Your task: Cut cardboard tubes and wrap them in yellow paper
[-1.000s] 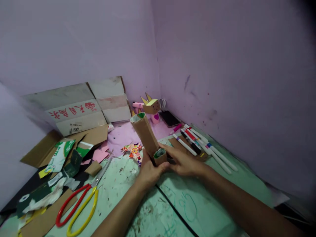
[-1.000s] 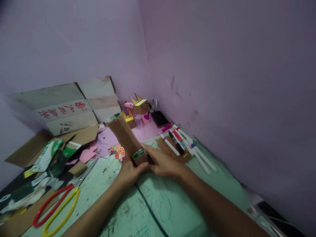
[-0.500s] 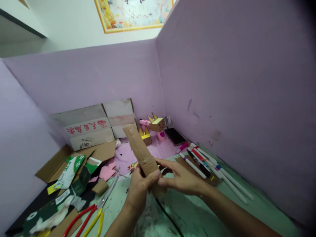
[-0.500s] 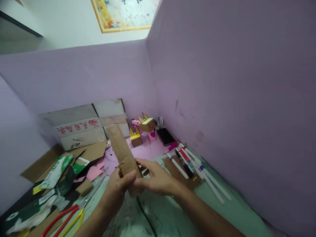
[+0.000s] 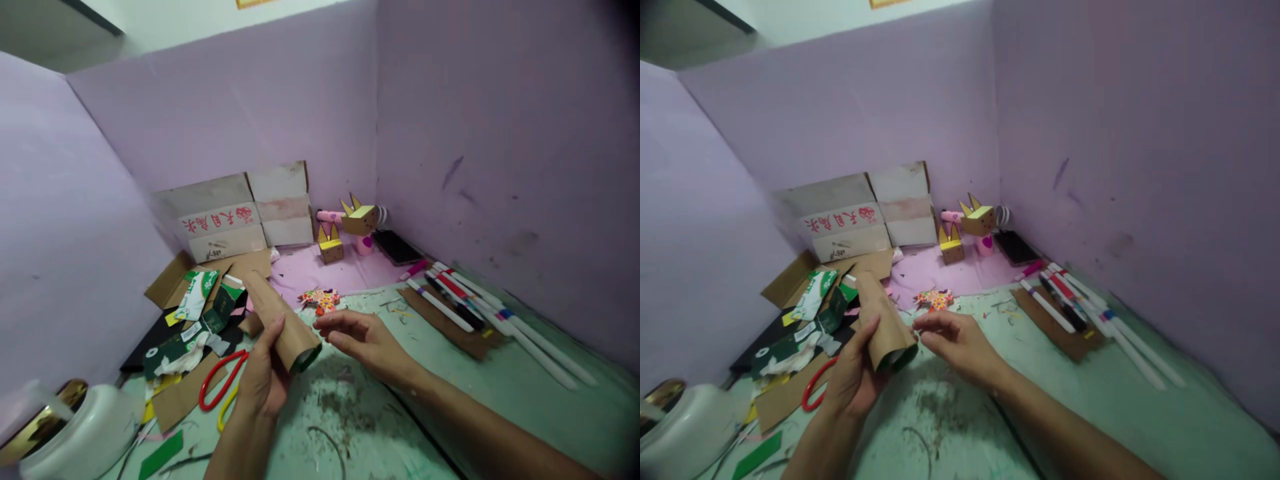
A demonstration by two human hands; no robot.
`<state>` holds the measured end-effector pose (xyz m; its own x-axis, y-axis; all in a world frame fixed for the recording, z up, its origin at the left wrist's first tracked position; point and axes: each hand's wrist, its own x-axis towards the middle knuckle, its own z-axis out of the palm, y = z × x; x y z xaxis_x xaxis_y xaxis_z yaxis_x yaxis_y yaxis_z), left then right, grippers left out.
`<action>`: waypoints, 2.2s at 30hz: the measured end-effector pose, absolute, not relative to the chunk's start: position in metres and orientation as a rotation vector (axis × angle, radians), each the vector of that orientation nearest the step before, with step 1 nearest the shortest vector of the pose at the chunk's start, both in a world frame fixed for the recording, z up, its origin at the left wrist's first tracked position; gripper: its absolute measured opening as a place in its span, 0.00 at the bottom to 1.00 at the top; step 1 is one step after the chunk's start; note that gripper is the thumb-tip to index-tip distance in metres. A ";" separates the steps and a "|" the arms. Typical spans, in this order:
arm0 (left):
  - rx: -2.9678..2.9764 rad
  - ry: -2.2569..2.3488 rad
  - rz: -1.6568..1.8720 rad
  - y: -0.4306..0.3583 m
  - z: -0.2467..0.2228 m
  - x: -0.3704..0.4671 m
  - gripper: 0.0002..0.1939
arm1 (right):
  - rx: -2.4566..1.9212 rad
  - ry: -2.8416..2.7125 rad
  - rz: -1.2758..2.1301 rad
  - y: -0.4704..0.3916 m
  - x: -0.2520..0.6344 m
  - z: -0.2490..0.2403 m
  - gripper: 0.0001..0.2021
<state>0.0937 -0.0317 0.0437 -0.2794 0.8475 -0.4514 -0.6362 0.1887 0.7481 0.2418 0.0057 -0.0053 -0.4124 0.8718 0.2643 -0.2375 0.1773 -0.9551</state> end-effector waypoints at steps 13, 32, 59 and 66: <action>0.598 1.361 1.475 -0.029 0.025 0.083 0.17 | -0.988 -1.604 0.815 0.006 0.275 0.010 0.08; 0.915 1.543 1.351 -0.027 0.010 0.073 0.30 | -2.099 -1.709 -0.064 0.056 0.414 0.022 0.15; 1.272 1.341 1.287 -0.038 0.011 0.091 0.25 | -0.594 -1.226 1.430 0.013 0.312 0.053 0.10; 1.250 1.443 1.176 -0.047 0.020 0.110 0.24 | -0.548 -1.255 1.102 -0.001 0.288 0.017 0.09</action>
<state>0.1101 -0.0472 0.0205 -0.1178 0.9926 -0.0299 0.1711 0.0500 0.9840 0.2882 -0.0012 0.0175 -0.0705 0.8800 0.4697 -0.3520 0.4186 -0.8372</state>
